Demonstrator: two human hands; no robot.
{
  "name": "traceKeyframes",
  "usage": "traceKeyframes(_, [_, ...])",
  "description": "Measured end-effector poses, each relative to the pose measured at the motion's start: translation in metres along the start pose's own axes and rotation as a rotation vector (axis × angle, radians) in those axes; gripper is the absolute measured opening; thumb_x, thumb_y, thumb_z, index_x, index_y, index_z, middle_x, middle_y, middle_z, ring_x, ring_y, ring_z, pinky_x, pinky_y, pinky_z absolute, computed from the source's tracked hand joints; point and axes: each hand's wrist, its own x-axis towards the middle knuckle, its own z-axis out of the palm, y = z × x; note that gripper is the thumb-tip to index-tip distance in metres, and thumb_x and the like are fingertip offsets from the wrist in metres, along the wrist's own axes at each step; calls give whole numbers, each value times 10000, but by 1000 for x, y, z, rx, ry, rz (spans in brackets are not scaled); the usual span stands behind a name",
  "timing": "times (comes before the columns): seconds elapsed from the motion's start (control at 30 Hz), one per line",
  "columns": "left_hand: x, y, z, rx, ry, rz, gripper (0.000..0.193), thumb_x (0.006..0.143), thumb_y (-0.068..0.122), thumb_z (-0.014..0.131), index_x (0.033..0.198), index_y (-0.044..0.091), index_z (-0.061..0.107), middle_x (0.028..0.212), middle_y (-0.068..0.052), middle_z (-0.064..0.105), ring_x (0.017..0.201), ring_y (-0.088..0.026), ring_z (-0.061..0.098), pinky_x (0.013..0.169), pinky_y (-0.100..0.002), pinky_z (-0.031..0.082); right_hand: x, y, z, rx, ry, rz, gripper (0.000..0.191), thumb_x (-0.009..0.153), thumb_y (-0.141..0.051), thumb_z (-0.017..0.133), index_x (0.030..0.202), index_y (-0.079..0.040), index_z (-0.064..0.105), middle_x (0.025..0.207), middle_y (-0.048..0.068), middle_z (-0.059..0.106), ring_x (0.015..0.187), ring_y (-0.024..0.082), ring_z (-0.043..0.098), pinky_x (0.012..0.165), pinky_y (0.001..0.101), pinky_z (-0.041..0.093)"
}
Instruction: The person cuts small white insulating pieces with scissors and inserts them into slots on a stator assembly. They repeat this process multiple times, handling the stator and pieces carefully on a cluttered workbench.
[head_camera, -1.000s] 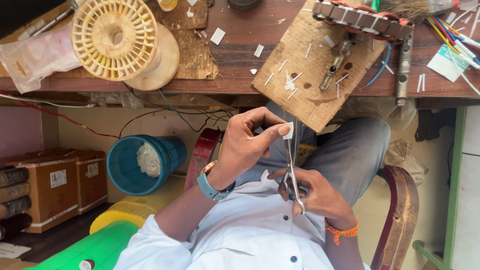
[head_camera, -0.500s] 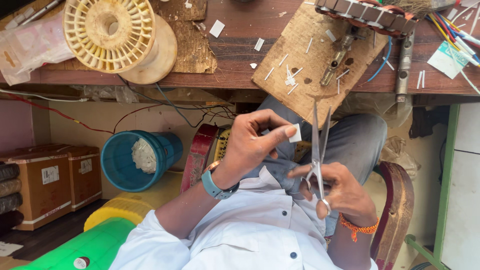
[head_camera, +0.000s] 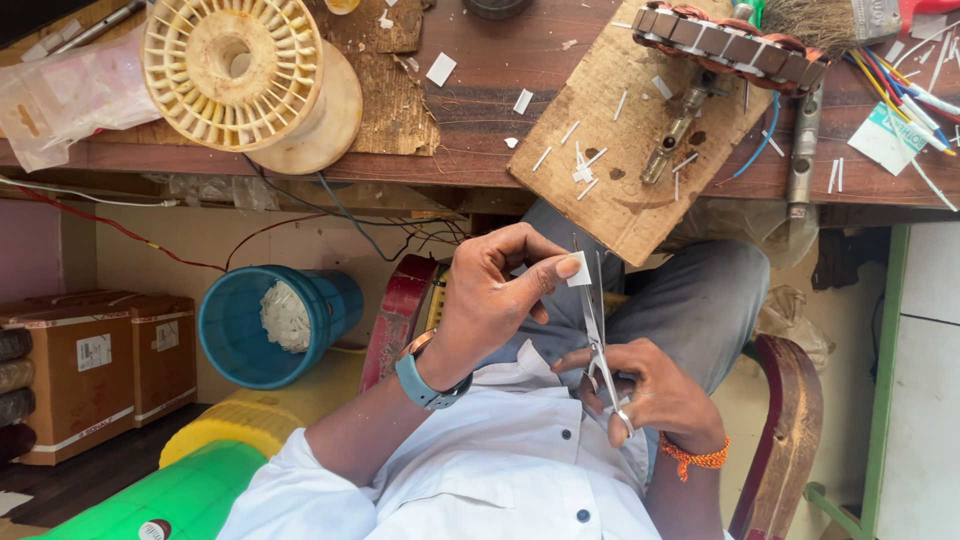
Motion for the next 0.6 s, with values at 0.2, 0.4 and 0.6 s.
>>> traceKeyframes(0.2, [-1, -1, 0, -24, -72, -34, 178, 942, 170, 754, 922, -6, 729, 745, -9, 686, 568, -12, 586, 462, -179, 502, -4, -2, -3, 35, 92, 7, 1010, 400, -638, 924, 1106, 69, 772, 602, 2, 602, 554, 89, 539, 489, 257, 366])
traceKeyframes(0.4, [5, -1, -4, -36, -96, -48, 173, 941, 162, 751, 920, -7, 721, 740, -15, 691, 583, -17, 588, 466, -183, 508, -6, -1, -7, 62, 120, -28, 977, 411, -600, 943, 1092, 81, 779, 594, -16, 549, 548, 80, 487, 493, 257, 329])
traceKeyframes(0.6, [8, -2, -7, -104, -141, -46, 171, 945, 153, 751, 929, -14, 719, 751, -17, 684, 629, -28, 599, 488, -191, 526, -8, 12, -17, 35, 75, -64, 770, 513, -459, 963, 1035, 82, 798, 598, -11, 581, 546, 75, 516, 480, 256, 356])
